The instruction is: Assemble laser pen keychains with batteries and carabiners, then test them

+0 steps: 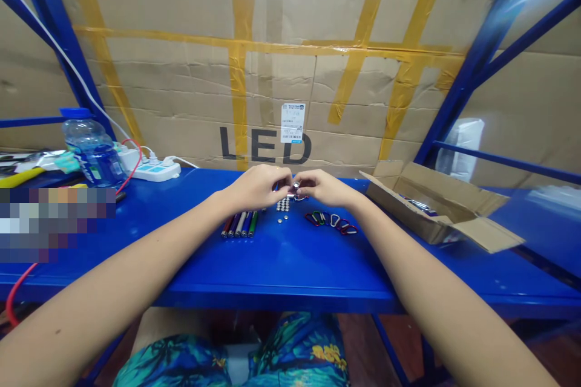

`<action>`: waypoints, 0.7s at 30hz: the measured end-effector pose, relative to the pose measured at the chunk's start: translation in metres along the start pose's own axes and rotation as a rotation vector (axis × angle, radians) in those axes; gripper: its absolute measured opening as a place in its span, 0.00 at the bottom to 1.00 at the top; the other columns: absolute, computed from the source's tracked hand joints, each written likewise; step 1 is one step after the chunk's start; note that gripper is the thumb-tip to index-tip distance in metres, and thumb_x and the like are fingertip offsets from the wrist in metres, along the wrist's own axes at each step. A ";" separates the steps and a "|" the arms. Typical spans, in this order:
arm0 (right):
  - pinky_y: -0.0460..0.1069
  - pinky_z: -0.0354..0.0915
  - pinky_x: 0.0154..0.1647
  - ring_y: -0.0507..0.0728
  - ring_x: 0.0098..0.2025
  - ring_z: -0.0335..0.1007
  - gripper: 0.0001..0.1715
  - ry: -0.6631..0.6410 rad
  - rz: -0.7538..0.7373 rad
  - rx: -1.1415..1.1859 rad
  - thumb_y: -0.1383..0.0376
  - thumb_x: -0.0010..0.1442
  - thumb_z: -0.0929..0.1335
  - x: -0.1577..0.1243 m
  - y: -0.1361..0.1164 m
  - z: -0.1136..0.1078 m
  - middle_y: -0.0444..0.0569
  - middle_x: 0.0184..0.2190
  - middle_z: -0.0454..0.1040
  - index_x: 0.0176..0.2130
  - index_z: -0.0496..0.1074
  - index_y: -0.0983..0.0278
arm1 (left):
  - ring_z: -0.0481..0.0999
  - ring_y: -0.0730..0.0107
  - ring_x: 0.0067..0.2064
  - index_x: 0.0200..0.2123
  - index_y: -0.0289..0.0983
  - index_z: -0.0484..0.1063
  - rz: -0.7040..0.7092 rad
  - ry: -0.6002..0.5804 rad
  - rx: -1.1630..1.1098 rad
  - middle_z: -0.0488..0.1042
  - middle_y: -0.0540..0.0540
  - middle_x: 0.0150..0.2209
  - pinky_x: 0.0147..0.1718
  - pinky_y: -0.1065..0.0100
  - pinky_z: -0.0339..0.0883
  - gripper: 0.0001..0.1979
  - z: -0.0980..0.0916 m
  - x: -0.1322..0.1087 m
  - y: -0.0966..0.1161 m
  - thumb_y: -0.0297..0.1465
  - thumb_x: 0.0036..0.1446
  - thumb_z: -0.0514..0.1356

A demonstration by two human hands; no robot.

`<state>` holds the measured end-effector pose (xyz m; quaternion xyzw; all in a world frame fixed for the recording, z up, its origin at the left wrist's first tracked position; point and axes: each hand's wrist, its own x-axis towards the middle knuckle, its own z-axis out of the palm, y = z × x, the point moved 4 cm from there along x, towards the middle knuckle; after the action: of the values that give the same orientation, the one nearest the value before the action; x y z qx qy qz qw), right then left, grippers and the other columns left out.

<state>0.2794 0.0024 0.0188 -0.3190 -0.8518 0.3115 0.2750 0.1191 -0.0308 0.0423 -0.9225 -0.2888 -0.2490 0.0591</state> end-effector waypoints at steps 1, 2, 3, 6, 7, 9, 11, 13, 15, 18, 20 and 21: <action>0.50 0.67 0.40 0.53 0.35 0.69 0.07 0.010 -0.008 -0.022 0.72 0.56 0.67 0.000 0.001 -0.002 0.46 0.31 0.74 0.36 0.72 0.64 | 0.73 0.71 0.32 0.36 0.36 0.75 -0.010 -0.063 0.006 0.77 0.47 0.32 0.31 0.69 0.60 0.08 0.001 -0.001 0.001 0.28 0.56 0.55; 0.50 0.67 0.40 0.53 0.35 0.70 0.08 0.019 -0.012 -0.047 0.72 0.55 0.67 0.000 0.002 -0.003 0.46 0.32 0.75 0.37 0.73 0.64 | 0.73 0.71 0.32 0.35 0.37 0.76 -0.012 -0.138 0.012 0.78 0.48 0.32 0.31 0.69 0.59 0.08 0.002 -0.002 0.002 0.28 0.55 0.56; 0.50 0.67 0.40 0.53 0.35 0.70 0.08 0.027 -0.012 -0.070 0.72 0.55 0.67 0.000 0.003 -0.004 0.47 0.33 0.75 0.37 0.73 0.64 | 0.73 0.70 0.32 0.34 0.38 0.77 -0.009 -0.218 0.019 0.78 0.48 0.32 0.30 0.69 0.59 0.08 0.005 -0.003 0.003 0.29 0.54 0.57; 0.49 0.67 0.40 0.53 0.36 0.71 0.08 0.036 0.006 -0.112 0.73 0.55 0.67 -0.001 0.003 -0.006 0.47 0.33 0.76 0.36 0.73 0.64 | 0.74 0.69 0.32 0.35 0.41 0.79 -0.019 -0.410 0.046 0.79 0.49 0.33 0.29 0.68 0.58 0.08 0.011 -0.008 0.006 0.32 0.52 0.60; 0.49 0.67 0.40 0.53 0.35 0.71 0.08 0.033 0.014 -0.112 0.73 0.55 0.67 -0.001 0.003 -0.005 0.47 0.33 0.76 0.37 0.73 0.64 | 0.74 0.68 0.33 0.36 0.42 0.79 -0.030 -0.451 0.056 0.80 0.49 0.34 0.29 0.68 0.58 0.09 0.013 -0.008 0.006 0.33 0.52 0.60; 0.49 0.67 0.39 0.53 0.35 0.71 0.08 0.026 0.024 -0.096 0.73 0.55 0.67 -0.001 0.002 -0.004 0.47 0.32 0.76 0.37 0.73 0.65 | 0.75 0.67 0.34 0.37 0.42 0.80 -0.046 -0.512 0.070 0.80 0.48 0.35 0.30 0.68 0.59 0.09 0.016 -0.009 0.007 0.34 0.53 0.60; 0.49 0.67 0.39 0.53 0.34 0.71 0.08 0.022 0.027 -0.079 0.74 0.55 0.67 -0.001 0.001 -0.003 0.47 0.32 0.76 0.36 0.73 0.65 | 0.75 0.66 0.35 0.37 0.42 0.79 -0.057 -0.551 0.073 0.80 0.48 0.35 0.31 0.68 0.60 0.10 0.019 -0.009 0.008 0.33 0.53 0.60; 0.50 0.67 0.40 0.53 0.35 0.71 0.08 0.016 0.033 -0.069 0.74 0.55 0.67 -0.001 0.001 -0.003 0.47 0.32 0.76 0.36 0.73 0.65 | 0.75 0.67 0.35 0.36 0.41 0.79 -0.076 -0.570 0.054 0.80 0.47 0.35 0.31 0.68 0.60 0.09 0.021 -0.009 0.008 0.32 0.53 0.59; 0.50 0.67 0.40 0.53 0.34 0.71 0.07 0.009 0.039 -0.067 0.73 0.55 0.67 0.000 0.002 -0.002 0.47 0.32 0.76 0.36 0.73 0.65 | 0.74 0.68 0.32 0.35 0.40 0.78 -0.104 -0.577 0.010 0.79 0.47 0.33 0.29 0.69 0.59 0.09 0.022 -0.009 0.008 0.32 0.52 0.59; 0.50 0.67 0.41 0.53 0.35 0.71 0.07 -0.003 0.036 -0.075 0.72 0.55 0.68 0.000 0.004 -0.002 0.47 0.32 0.76 0.36 0.73 0.65 | 0.72 0.70 0.29 0.32 0.38 0.77 -0.134 -0.562 -0.039 0.77 0.48 0.30 0.26 0.69 0.58 0.07 0.022 -0.010 0.005 0.31 0.49 0.60; 0.50 0.67 0.40 0.54 0.35 0.71 0.07 -0.012 0.032 -0.091 0.72 0.55 0.67 0.000 0.006 -0.002 0.47 0.32 0.76 0.36 0.73 0.65 | 0.71 0.71 0.28 0.30 0.38 0.76 -0.129 -0.482 -0.025 0.76 0.49 0.28 0.25 0.70 0.57 0.05 0.020 -0.008 0.003 0.29 0.48 0.60; 0.50 0.67 0.40 0.54 0.34 0.71 0.06 -0.019 0.035 -0.099 0.72 0.55 0.67 -0.001 0.006 -0.001 0.47 0.31 0.76 0.36 0.73 0.65 | 0.71 0.71 0.28 0.30 0.37 0.75 -0.118 -0.404 -0.012 0.76 0.49 0.28 0.26 0.69 0.58 0.05 0.017 -0.006 0.001 0.28 0.48 0.60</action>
<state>0.2829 0.0059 0.0149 -0.3439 -0.8630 0.2768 0.2456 0.1225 -0.0303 0.0244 -0.9356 -0.3468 -0.0638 -0.0199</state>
